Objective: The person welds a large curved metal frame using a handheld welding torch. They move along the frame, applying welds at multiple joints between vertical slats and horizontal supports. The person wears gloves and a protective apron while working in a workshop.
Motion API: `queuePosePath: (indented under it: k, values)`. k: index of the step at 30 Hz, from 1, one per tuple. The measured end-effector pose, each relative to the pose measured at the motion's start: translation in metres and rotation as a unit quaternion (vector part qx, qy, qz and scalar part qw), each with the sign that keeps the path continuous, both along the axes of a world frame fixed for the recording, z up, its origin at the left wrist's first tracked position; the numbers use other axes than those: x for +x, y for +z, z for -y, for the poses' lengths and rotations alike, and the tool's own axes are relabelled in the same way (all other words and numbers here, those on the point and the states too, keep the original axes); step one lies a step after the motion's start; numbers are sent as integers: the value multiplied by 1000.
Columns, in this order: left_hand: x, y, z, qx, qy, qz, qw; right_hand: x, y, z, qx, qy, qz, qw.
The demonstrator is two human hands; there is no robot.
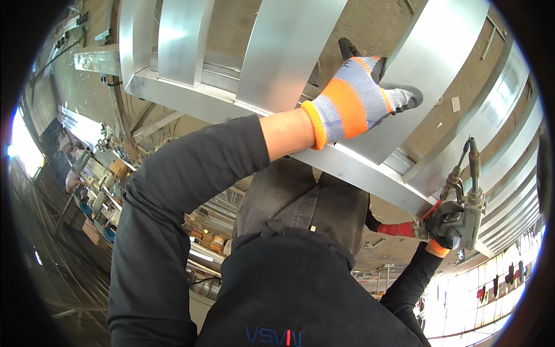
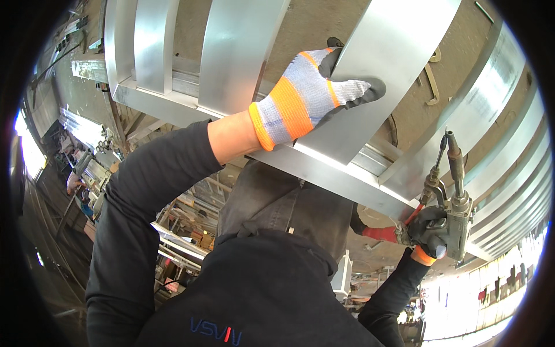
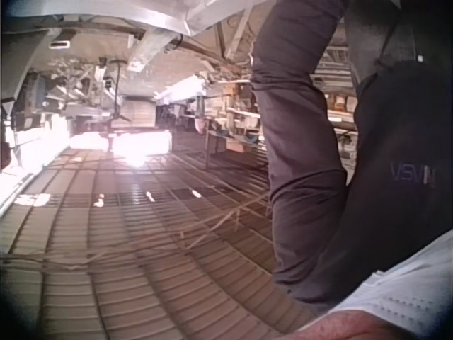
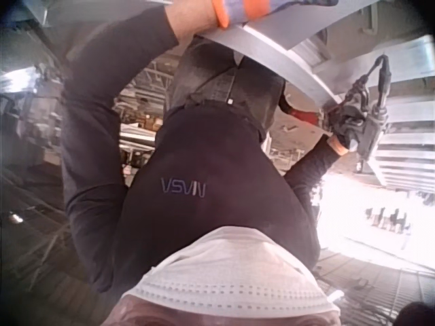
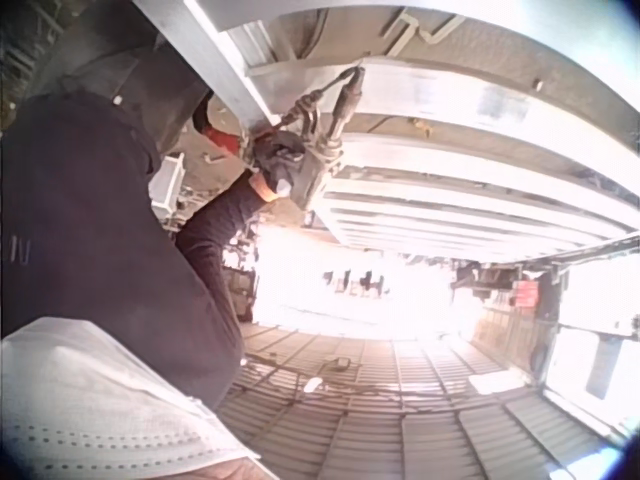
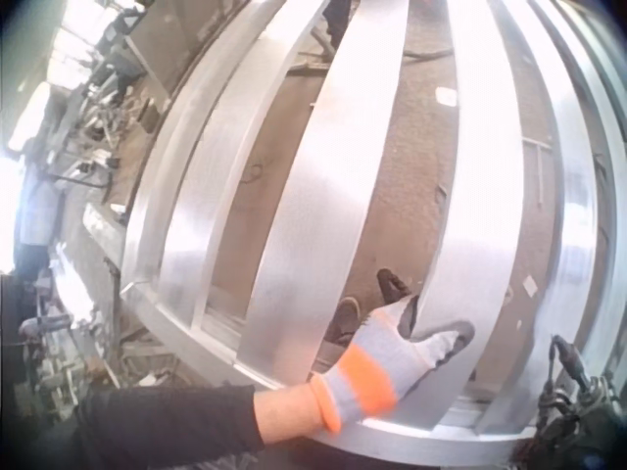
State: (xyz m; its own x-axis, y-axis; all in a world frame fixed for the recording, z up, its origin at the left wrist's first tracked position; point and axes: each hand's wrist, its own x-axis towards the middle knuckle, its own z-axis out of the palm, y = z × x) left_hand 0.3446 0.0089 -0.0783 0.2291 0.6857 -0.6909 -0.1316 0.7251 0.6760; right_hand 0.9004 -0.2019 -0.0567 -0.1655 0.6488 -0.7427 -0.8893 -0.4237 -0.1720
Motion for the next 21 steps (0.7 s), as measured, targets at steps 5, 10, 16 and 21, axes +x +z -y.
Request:
queuePosePath:
  k: [5, 10, 16, 21]
  values:
    - [-3, -9, 0, 27, 11, 5, 1000, 3, 4, 1, 49, 167, 90, 981]
    - [-6, 17, -5, 6, -37, -66, 997, 5, 1, -2, 19, 122, 35, 992]
    - [-44, 72, -32, 582, -165, -352, 714, -14, 1, 0, 75, 317, 543, 774]
    - [-30, 25, -64, 736, -392, -206, 512, -33, 7, 2, 123, 200, 593, 770]
